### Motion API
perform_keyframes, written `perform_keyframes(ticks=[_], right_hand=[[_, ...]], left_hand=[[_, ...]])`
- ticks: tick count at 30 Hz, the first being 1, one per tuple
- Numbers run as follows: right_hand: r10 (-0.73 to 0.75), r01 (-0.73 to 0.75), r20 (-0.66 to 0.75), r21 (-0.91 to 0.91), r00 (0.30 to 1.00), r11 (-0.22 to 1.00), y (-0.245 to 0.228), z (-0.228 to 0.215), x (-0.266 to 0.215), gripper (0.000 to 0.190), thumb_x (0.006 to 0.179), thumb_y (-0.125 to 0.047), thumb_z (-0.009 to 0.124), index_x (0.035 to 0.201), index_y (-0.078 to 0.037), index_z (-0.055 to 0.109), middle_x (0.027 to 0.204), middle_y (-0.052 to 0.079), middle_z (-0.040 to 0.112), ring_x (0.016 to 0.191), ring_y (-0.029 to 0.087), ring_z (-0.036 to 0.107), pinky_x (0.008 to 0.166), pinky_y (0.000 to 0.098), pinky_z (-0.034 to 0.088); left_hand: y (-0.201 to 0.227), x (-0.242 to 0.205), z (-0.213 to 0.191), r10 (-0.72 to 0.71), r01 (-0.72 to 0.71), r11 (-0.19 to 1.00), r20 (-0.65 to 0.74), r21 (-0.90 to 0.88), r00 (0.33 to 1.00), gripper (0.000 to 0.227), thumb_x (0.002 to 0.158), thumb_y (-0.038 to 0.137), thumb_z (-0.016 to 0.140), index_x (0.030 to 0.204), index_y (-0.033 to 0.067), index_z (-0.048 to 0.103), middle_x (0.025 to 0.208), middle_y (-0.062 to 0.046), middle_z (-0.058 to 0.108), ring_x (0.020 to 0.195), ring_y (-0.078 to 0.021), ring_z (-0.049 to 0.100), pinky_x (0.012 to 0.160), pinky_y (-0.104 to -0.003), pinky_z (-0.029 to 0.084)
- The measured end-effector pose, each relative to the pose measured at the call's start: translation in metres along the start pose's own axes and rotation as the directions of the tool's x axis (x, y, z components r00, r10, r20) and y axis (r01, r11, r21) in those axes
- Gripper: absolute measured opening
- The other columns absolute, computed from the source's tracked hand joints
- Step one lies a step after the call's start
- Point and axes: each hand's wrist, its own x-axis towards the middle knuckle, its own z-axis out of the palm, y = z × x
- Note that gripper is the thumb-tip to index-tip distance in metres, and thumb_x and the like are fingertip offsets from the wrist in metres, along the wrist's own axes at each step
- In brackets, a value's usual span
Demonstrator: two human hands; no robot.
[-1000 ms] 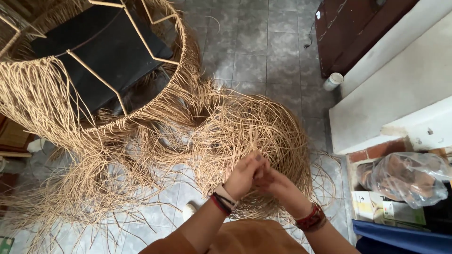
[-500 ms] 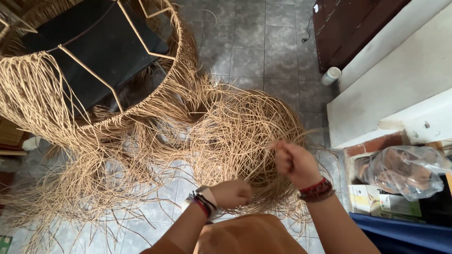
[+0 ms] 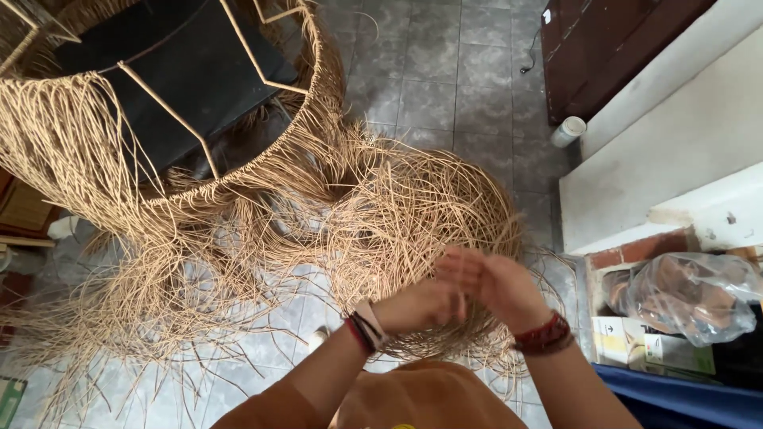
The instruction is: Weaving straw strands onto a metal frame to create a decorative lampshade
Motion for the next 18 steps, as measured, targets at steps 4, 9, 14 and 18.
perform_keyframes(ticks=[4,9,14,18], right_hand=[[-0.056,0.068,-0.214,0.052,0.975,0.996,-0.028,-0.011,0.01,0.05,0.105,-0.034,0.046,0.136,0.003,0.058,0.087,0.008,0.068,0.068,0.017,0.059,0.065,0.0328,0.046],[-0.145,0.133,-0.138,-0.09,0.98,0.987,-0.019,-0.026,0.003,0.041,0.105,-0.019,0.037,0.122,0.005,0.065,0.056,-0.004,0.034,0.04,0.006,0.029,0.037,0.0219,0.024],[0.267,-0.323,-0.183,-0.469,0.946,0.822,0.023,-0.004,-0.027,0.047,0.109,-0.032,0.038,0.093,-0.004,0.071,0.06,-0.002,0.048,0.046,0.011,0.036,0.041,0.0238,0.031],[0.281,-0.332,-0.183,-0.404,0.942,0.852,0.003,0.023,-0.015,0.055,0.1,-0.035,0.037,0.122,0.002,0.071,0.11,0.023,0.081,0.09,0.034,0.081,0.077,0.0421,0.068]], left_hand=[[-0.15,-0.022,-0.038,-0.499,0.023,0.35,0.166,0.936,0.851,0.021,0.091,0.025,0.058,0.091,0.0083,0.071,0.083,-0.015,0.074,0.086,-0.0417,0.071,0.079,-0.052,0.056],[-0.07,-0.014,-0.011,-0.241,-0.067,0.437,0.188,0.897,0.952,0.022,0.091,0.013,0.056,0.101,0.0081,0.075,0.101,-0.019,0.075,0.102,-0.0424,0.07,0.091,-0.053,0.055],[0.021,0.013,0.0,-0.139,-0.081,0.865,-0.391,-0.495,0.91,0.032,0.109,0.023,0.043,0.126,0.0004,0.057,0.087,-0.008,0.069,0.082,-0.0216,0.07,0.079,-0.032,0.061],[0.018,0.007,0.007,-0.215,0.125,0.971,-0.513,-0.204,0.831,0.035,0.109,0.024,0.043,0.079,0.0148,0.056,0.057,0.008,0.046,0.045,-0.0073,0.036,0.041,-0.023,0.033]])
